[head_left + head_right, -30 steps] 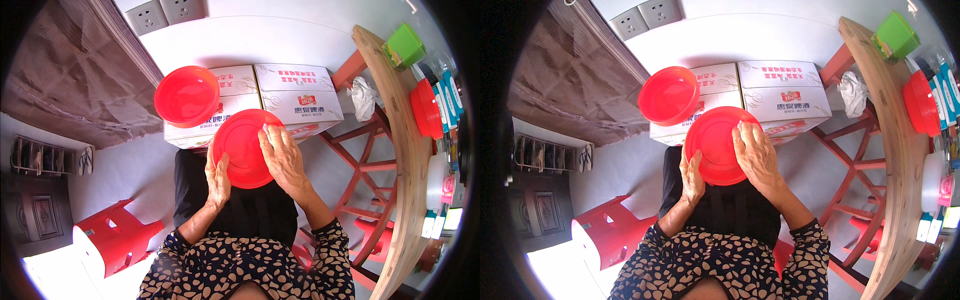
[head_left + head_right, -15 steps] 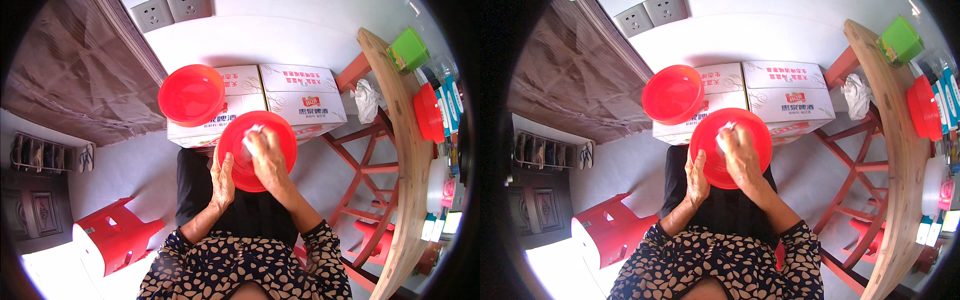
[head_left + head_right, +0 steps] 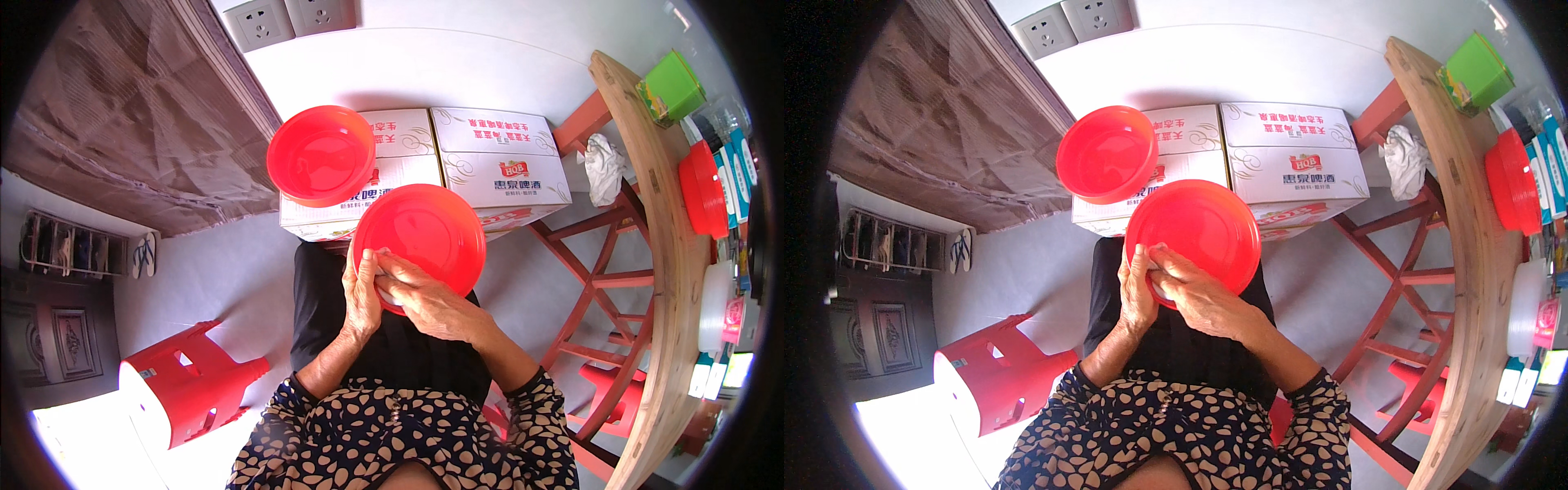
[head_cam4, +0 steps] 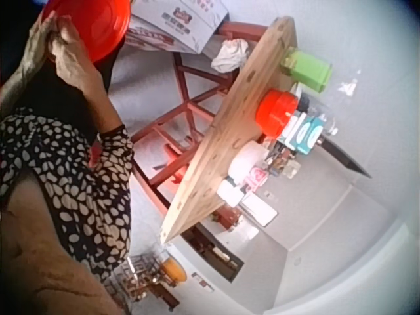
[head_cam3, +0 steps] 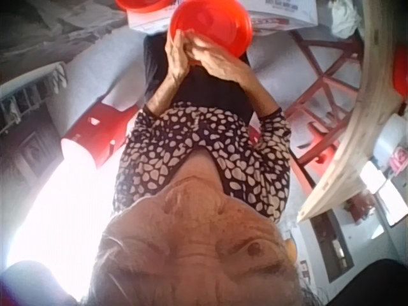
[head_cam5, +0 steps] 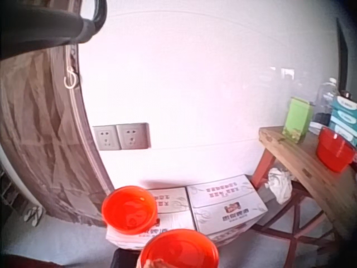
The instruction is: The person wipes the interior and exterior of a red plastic bowl with a white cloth, then places it on a wooden table. They proceed to wipe a small pink container and a clear plastic bowl, handling each item individually with the cloth.
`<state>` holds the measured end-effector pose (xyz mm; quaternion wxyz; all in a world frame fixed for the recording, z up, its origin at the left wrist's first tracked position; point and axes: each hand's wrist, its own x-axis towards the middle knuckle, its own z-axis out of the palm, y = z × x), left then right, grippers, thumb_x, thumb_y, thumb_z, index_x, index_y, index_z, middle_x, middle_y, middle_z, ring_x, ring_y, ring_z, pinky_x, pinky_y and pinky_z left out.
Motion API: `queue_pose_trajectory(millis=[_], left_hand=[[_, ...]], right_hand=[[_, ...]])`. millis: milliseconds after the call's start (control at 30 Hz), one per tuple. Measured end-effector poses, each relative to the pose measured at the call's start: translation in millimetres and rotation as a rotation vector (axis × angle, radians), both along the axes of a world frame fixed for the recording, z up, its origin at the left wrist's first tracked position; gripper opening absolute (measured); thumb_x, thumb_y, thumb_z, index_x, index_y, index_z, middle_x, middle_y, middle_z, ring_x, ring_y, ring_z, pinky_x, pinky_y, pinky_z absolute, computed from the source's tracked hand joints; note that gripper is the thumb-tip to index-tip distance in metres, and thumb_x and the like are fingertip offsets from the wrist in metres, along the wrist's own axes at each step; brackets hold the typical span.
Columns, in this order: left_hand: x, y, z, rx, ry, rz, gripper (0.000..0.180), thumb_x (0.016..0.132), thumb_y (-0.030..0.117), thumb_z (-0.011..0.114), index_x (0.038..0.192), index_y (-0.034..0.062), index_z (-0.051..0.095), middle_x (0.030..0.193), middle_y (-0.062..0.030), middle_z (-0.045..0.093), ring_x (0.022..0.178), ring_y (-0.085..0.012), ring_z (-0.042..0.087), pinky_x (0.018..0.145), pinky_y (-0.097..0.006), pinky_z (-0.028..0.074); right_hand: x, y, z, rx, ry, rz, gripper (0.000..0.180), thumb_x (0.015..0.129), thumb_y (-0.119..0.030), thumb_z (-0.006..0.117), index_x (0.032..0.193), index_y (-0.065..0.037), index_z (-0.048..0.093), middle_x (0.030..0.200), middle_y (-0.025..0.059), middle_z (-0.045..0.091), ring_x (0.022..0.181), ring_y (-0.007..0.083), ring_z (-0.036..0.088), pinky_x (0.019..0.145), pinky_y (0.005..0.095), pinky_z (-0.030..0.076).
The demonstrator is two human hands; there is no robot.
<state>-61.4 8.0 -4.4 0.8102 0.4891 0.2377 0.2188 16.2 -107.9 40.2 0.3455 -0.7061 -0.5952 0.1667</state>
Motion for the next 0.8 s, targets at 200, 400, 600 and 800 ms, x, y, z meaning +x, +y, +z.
queue_pose_trajectory(millis=[200, 400, 600, 800], left_hand=[[10, -1, 16, -0.047, -0.086, 0.031, 0.046, 0.100, 0.027, 0.045, 0.137, 0.0024, 0.040, 0.125, -0.0100, 0.054, 0.113, -0.0173, 0.050, 0.099, -0.031, 0.039], [10, -3, 20, 0.045, -0.065, 0.079, 0.052, 0.098, 0.031, 0.047, 0.140, 0.0013, 0.036, 0.134, -0.0119, 0.047, 0.124, -0.0203, 0.043, 0.105, -0.034, 0.033], [8, 0, 15, 0.113, -0.077, 0.067, 0.053, 0.098, 0.024, 0.051, 0.143, 0.0027, 0.033, 0.137, -0.0098, 0.045, 0.124, -0.0178, 0.042, 0.106, -0.032, 0.032], [9, -3, 17, 0.155, -0.052, 0.080, 0.052, 0.098, 0.029, 0.047, 0.140, 0.0003, 0.034, 0.135, -0.0124, 0.046, 0.124, -0.0205, 0.042, 0.106, -0.034, 0.032]], right_hand=[[13, 12, -5, -0.035, -0.642, -0.309, 0.035, 0.084, -0.014, 0.053, 0.117, -0.004, 0.057, 0.133, 0.0149, 0.048, 0.126, 0.0295, 0.041, 0.098, 0.0403, 0.038], [29, 6, -9, -0.140, -0.923, -0.626, 0.038, 0.084, -0.018, 0.057, 0.118, -0.003, 0.054, 0.126, 0.0182, 0.051, 0.105, 0.0263, 0.052, 0.073, 0.0356, 0.044], [3, 3, 2, -0.031, -0.331, -0.533, 0.035, 0.080, -0.006, 0.059, 0.114, 0.000, 0.055, 0.115, 0.0185, 0.049, 0.097, 0.0320, 0.062, 0.073, 0.0346, 0.056], [18, 16, -14, 0.032, -0.253, -0.671, 0.053, 0.076, 0.001, 0.064, 0.126, -0.004, 0.047, 0.106, 0.0189, 0.048, 0.089, 0.0402, 0.060, 0.071, 0.0434, 0.055]])
